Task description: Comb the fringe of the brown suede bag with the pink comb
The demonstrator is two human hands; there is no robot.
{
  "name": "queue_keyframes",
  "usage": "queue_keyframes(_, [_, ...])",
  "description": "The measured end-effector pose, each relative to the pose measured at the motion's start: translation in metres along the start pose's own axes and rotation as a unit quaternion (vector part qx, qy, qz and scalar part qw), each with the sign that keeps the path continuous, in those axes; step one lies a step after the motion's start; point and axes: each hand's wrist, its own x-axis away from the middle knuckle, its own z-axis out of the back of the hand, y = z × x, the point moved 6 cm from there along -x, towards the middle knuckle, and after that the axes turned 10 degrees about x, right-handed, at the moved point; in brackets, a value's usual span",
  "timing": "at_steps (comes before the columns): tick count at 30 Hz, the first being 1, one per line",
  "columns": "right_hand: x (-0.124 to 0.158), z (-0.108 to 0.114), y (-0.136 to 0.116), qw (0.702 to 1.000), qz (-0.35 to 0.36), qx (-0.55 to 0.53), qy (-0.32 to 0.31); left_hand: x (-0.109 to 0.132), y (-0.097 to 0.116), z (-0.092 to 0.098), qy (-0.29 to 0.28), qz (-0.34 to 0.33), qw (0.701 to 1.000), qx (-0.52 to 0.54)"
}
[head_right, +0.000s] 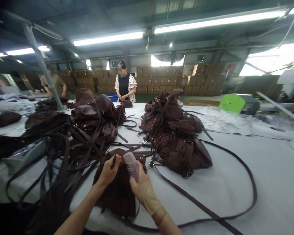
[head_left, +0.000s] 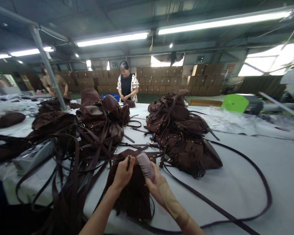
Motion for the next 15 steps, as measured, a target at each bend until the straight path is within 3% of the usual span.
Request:
queue_keyframes(2, [-0.016,-0.015,-0.011,0.999,0.021,-0.023,0.012,-0.007,0.029,-0.002,-0.073,-0.028,0.996,-0.039])
queue_keyframes(5, [-0.028,-0.048,-0.005,0.991,-0.023,-0.130,-0.020,-0.010,0.063,-0.010,-0.158,-0.061,0.982,-0.083])
queue_keyframes(7, [-0.026,-0.065,0.004,0.982,-0.049,-0.179,-0.047,-0.008,0.074,-0.010,-0.175,-0.069,0.981,-0.056])
queue_keyframes(8, [-0.022,-0.070,0.011,0.976,-0.065,-0.201,-0.057,-0.007,0.075,-0.006,-0.153,-0.058,0.986,-0.014])
queue_keyframes(10, [-0.013,-0.071,0.022,0.963,-0.095,-0.242,-0.074,-0.002,0.063,0.011,-0.036,-0.008,0.993,0.111])
queue_keyframes(12, [-0.005,-0.066,0.026,0.950,-0.113,-0.277,-0.088,0.009,0.038,0.021,0.067,0.061,0.971,0.223])
queue_keyframes(13, [-0.002,-0.063,0.025,0.945,-0.114,-0.291,-0.096,0.016,0.025,0.019,0.072,0.086,0.960,0.256])
queue_keyframes(15, [0.002,-0.058,0.018,0.938,-0.103,-0.310,-0.117,0.029,0.007,0.004,-0.001,0.113,0.954,0.278])
